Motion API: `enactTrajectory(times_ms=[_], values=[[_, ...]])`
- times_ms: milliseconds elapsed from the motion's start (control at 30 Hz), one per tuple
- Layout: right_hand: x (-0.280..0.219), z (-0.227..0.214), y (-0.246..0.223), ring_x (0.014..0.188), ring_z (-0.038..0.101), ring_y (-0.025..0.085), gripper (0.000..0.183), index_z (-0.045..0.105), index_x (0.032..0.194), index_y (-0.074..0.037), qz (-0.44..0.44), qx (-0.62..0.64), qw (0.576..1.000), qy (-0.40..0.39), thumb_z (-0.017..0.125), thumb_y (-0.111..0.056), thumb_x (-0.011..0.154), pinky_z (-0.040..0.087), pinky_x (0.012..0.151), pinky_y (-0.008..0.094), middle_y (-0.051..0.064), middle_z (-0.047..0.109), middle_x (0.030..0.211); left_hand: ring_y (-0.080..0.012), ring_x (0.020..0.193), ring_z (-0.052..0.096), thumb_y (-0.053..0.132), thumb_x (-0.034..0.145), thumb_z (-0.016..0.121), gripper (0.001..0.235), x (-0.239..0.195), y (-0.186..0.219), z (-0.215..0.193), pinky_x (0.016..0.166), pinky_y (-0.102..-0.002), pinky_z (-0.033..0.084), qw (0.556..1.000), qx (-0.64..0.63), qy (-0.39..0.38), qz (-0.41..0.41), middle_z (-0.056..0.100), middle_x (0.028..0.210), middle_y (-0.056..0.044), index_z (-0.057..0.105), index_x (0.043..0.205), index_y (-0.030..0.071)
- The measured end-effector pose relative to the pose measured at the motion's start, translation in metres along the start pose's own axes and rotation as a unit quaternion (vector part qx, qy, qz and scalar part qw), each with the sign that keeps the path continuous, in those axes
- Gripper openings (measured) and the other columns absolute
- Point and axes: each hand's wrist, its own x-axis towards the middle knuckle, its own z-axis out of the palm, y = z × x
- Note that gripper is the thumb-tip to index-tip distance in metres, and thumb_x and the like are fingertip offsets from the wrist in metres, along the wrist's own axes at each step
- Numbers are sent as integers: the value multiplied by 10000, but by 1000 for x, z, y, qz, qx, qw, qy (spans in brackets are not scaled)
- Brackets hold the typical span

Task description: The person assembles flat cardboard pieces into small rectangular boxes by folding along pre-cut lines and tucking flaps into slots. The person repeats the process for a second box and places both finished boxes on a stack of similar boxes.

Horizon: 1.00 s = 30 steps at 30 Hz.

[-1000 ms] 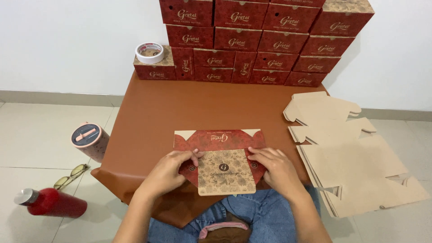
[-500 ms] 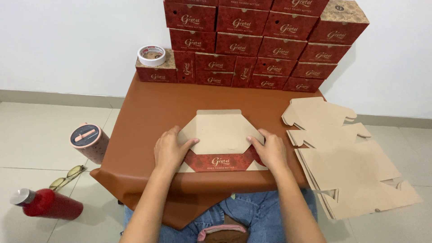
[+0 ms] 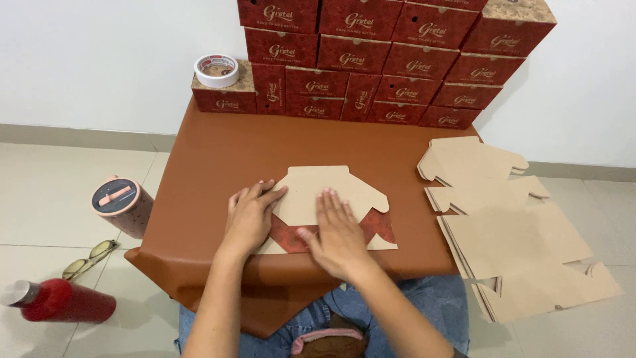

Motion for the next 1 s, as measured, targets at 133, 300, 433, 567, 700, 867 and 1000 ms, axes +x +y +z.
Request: enactTrajectory(times_ms=[133, 300, 433, 567, 700, 867, 1000], values=[[20, 32, -31, 1521, 186, 436, 782, 281, 1519, 117, -90, 8, 996, 22, 327, -504, 1047, 93, 1233, 537, 352, 276, 1584, -261, 1357, 494, 199, 1006, 513, 360, 0, -3, -7, 1124, -488, 318, 999, 32, -24, 9, 573, 1418, -10, 671, 1310, 308], [17, 18, -14, 1539, 158, 392, 774, 243, 1555, 57, -55, 32, 998, -2, 195, -531, 1054, 113, 1234, 503, 287, 227, 1624, -237, 1381, 470, 252, 1031, 466, 366, -3, 2, -9, 1131, -459, 299, 999, 42, -28, 15, 544, 1447, 8, 622, 1351, 337], [3, 10, 49, 1550, 126, 375, 758, 202, 1577, 28, 37, -7, 999, 9, 193, -529, 1063, 111, 1238, 499, 269, 193, 1641, -231, 1377, 468, 251, 1036, 458, 367, -3, -2, -5, 1133, -455, 293, 999, 40, -25, 16, 535, 1454, 9, 615, 1356, 338], [-7, 3, 103, 1559, 124, 318, 738, 196, 1595, -33, 105, -14, 994, 17, 214, -545, 1063, 103, 1256, 474, 203, 147, 1673, -228, 1316, 484, 261, 1022, 477, 347, 3, -5, -3, 1116, -455, 292, 999, 39, -35, 6, 529, 1428, 21, 613, 1332, 338], [-27, -19, 107, 1547, 136, 360, 686, 233, 1602, -75, 58, 136, 987, 56, 450, -395, 1036, 130, 1246, 502, 214, 171, 1666, -309, 1246, 499, 453, 970, 552, 421, 44, -15, 5, 1005, -472, 385, 993, 65, -71, -64, 552, 1334, -116, 578, 1276, 165], [-49, 24, 79, 1351, 414, 317, 426, 561, 1345, -127, -10, 24, 944, 330, 621, -245, 940, 336, 1118, 500, 124, 499, 1407, -293, 1084, 647, 457, 874, 709, 488, 92, 8, -6, 904, -401, 499, 987, -44, -90, -122, 682, 1170, -156, 646, 1167, 72], [-69, 31, 35, 1197, 564, 222, 390, 670, 1238, -105, -76, 22, 925, 371, 699, -232, 870, 381, 1031, 394, 53, 628, 1276, -161, 745, 659, 282, 837, 797, 450, 105, 1, 1, 686, -257, 535, 967, -178, -98, -152, 690, 913, -78, 688, 1195, 34]])
